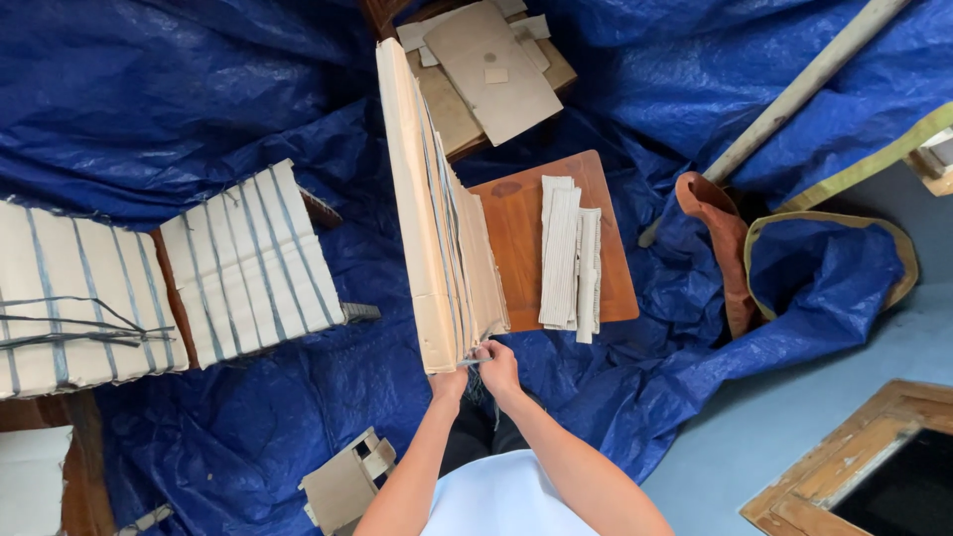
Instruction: Secure bundles of cardboard using plastic strapping and manual tying.
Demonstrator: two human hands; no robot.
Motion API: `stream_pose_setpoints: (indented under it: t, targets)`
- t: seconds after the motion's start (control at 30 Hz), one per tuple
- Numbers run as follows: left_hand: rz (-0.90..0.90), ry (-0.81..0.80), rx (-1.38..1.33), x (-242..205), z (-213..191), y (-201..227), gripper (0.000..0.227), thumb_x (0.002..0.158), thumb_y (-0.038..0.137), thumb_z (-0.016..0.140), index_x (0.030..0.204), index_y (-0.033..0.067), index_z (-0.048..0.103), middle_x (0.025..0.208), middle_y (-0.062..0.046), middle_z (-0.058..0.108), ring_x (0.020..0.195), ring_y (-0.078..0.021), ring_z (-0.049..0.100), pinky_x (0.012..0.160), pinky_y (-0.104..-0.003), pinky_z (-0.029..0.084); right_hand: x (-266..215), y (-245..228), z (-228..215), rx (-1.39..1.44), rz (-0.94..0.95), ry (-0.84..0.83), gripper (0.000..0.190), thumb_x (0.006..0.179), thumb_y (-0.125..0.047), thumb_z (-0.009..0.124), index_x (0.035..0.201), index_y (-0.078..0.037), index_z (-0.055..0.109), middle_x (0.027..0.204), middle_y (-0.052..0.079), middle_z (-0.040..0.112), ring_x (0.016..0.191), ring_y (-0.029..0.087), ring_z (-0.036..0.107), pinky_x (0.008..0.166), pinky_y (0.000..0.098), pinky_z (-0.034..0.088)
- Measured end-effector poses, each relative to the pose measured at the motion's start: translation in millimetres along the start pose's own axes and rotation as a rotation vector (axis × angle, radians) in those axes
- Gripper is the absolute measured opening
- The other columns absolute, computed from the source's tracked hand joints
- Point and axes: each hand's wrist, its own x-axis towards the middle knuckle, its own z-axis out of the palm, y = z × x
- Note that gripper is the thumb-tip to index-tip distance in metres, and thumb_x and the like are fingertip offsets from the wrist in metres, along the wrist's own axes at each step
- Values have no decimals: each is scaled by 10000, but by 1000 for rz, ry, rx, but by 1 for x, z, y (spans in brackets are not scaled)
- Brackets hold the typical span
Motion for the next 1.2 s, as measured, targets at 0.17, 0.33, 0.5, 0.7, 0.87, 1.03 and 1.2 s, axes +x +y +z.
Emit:
stream_pose_setpoints:
  t: [0.17, 0.33, 0.5, 0.7, 0.87, 1.03, 1.2]
  targets:
    - [32, 9, 65, -6, -21, 35, 343, 851, 159, 711, 1177, 55, 714, 1201, -187, 713, 1154, -387, 630, 984, -478, 478, 7, 11, 1, 276, 57, -128, 205, 961, -152, 594, 903, 4, 713, 822, 52, 736, 706, 120, 624, 641, 291, 497]
    - [-164, -46, 154, -17, -36, 57, 286, 864, 191, 724, 1107, 42, 728, 1080, -233, 717, 1010, -435, 664, 853, -525, 521, 2, -2, -2, 235, 77, -136, 229, 979, -187, 598, 893, -11, 718, 764, 19, 696, 649, 86, 579, 603, 265, 476]
    - [-59, -59, 227, -22, -46, 64, 226, 828, 223, 760, 937, 26, 757, 902, -233, 724, 869, -448, 677, 768, -539, 528, 2, -6, -5, 231, 188, -164, 241, 1006, -215, 571, 880, -61, 708, 703, 0, 611, 614, 78, 524, 534, 278, 384]
    - [77, -44, 206, -20, -61, 81, 188, 811, 195, 730, 899, 31, 758, 848, -221, 721, 824, -434, 682, 725, -543, 530, 9, 13, 2, 207, 189, -151, 258, 995, -254, 598, 878, -60, 720, 702, -6, 615, 602, 88, 485, 537, 278, 372]
    - [39, -29, 205, -22, -51, 80, 154, 912, 137, 640, 972, 28, 731, 916, -236, 706, 849, -442, 680, 746, -545, 536, 4, 0, -2, 58, 170, -49, 296, 955, -285, 609, 873, -39, 752, 715, 42, 684, 647, 114, 578, 594, 311, 456]
    - [-98, 34, 41, -20, -76, 126, 196, 893, 108, 604, 1051, 50, 705, 1020, -227, 715, 916, -469, 670, 767, -554, 537, 10, -1, -9, -24, 210, 27, 267, 917, -288, 614, 914, -66, 761, 745, 77, 716, 688, 162, 641, 650, 347, 509]
    - [-334, 46, -98, -12, -78, 139, 198, 865, 189, 662, 1037, 90, 651, 983, -198, 745, 982, -446, 675, 800, -531, 531, 48, 38, -14, -110, 91, 130, 266, 886, -265, 622, 853, -52, 778, 745, 63, 744, 705, 151, 684, 681, 332, 525]
